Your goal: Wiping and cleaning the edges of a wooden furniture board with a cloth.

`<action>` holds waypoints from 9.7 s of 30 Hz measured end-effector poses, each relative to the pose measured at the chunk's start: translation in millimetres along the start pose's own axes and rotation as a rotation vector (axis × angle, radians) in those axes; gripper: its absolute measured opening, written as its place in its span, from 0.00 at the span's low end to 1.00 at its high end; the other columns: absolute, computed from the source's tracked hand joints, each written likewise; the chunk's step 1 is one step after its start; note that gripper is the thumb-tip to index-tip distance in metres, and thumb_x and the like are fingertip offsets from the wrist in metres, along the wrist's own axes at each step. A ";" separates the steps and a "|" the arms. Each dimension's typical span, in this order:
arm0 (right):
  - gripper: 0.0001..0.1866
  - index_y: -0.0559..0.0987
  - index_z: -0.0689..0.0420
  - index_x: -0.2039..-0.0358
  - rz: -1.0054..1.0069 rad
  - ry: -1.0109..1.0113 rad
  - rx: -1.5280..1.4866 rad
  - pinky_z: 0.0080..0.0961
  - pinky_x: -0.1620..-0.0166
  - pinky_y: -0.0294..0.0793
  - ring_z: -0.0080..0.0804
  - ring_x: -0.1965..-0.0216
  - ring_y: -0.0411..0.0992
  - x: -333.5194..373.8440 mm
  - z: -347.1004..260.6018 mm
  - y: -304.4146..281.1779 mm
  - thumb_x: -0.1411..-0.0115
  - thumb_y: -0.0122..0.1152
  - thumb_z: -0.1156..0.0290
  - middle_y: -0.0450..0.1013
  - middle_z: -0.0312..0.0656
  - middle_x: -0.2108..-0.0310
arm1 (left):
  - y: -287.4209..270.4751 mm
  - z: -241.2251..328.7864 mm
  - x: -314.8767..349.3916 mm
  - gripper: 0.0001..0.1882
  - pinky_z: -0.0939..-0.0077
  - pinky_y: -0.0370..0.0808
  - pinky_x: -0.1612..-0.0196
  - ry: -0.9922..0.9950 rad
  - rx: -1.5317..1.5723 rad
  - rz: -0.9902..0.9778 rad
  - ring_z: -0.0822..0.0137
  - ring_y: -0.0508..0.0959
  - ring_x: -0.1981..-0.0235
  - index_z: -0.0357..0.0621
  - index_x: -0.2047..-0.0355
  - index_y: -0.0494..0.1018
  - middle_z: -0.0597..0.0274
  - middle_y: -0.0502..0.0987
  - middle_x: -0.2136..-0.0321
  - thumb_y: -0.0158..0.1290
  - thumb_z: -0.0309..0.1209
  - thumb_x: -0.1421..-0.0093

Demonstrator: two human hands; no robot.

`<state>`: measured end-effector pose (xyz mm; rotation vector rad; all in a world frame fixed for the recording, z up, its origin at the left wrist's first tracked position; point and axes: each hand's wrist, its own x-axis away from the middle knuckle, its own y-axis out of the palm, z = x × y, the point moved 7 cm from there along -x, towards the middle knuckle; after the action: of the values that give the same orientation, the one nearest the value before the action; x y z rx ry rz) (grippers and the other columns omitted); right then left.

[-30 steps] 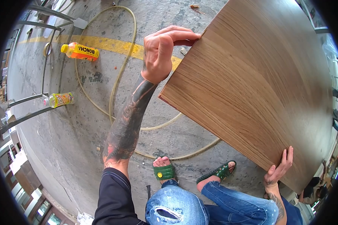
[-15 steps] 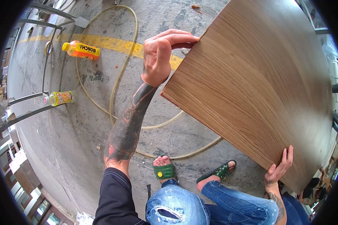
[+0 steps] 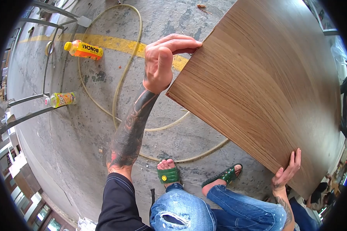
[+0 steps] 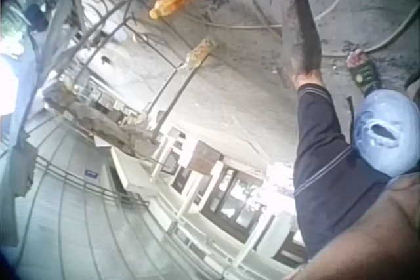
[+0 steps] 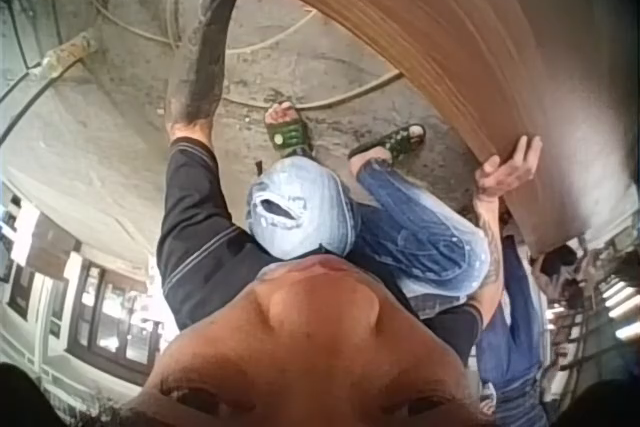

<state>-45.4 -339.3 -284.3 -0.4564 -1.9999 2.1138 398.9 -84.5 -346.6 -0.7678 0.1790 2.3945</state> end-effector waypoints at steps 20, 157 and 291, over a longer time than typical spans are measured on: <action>0.34 0.62 0.66 0.32 0.020 -0.014 -0.004 0.51 0.31 0.51 0.59 0.30 0.55 1.7 0.7 -0.1 0.30 0.36 0.53 0.55 0.61 0.30 | -2.5 8.9 16.2 0.53 0.66 0.80 0.47 -0.123 -0.035 -0.107 0.56 0.81 0.52 0.23 0.53 0.77 0.42 0.78 0.54 0.26 0.69 0.32; 0.34 0.63 0.64 0.32 0.057 -0.022 0.005 0.50 0.30 0.50 0.56 0.29 0.55 1.8 -0.4 1.1 0.30 0.36 0.54 0.57 0.58 0.30 | -15.4 55.8 81.5 0.53 0.75 0.73 0.51 -0.167 -0.190 0.022 0.66 0.76 0.52 0.30 0.48 0.77 0.53 0.75 0.51 0.27 0.73 0.34; 0.26 0.68 0.59 0.35 0.086 0.227 -0.114 0.39 0.28 0.52 0.44 0.30 0.58 -142.2 29.7 10.3 0.29 0.40 0.64 0.62 0.46 0.31 | -0.4 19.0 -35.9 0.38 0.60 0.77 0.50 0.392 -0.515 -0.552 0.52 0.78 0.51 0.41 0.55 0.83 0.46 0.74 0.50 0.41 0.64 0.32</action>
<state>77.5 -417.3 -280.9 -0.7776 -2.0071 1.9021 413.1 -96.9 -310.6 -1.3204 -0.4578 1.7519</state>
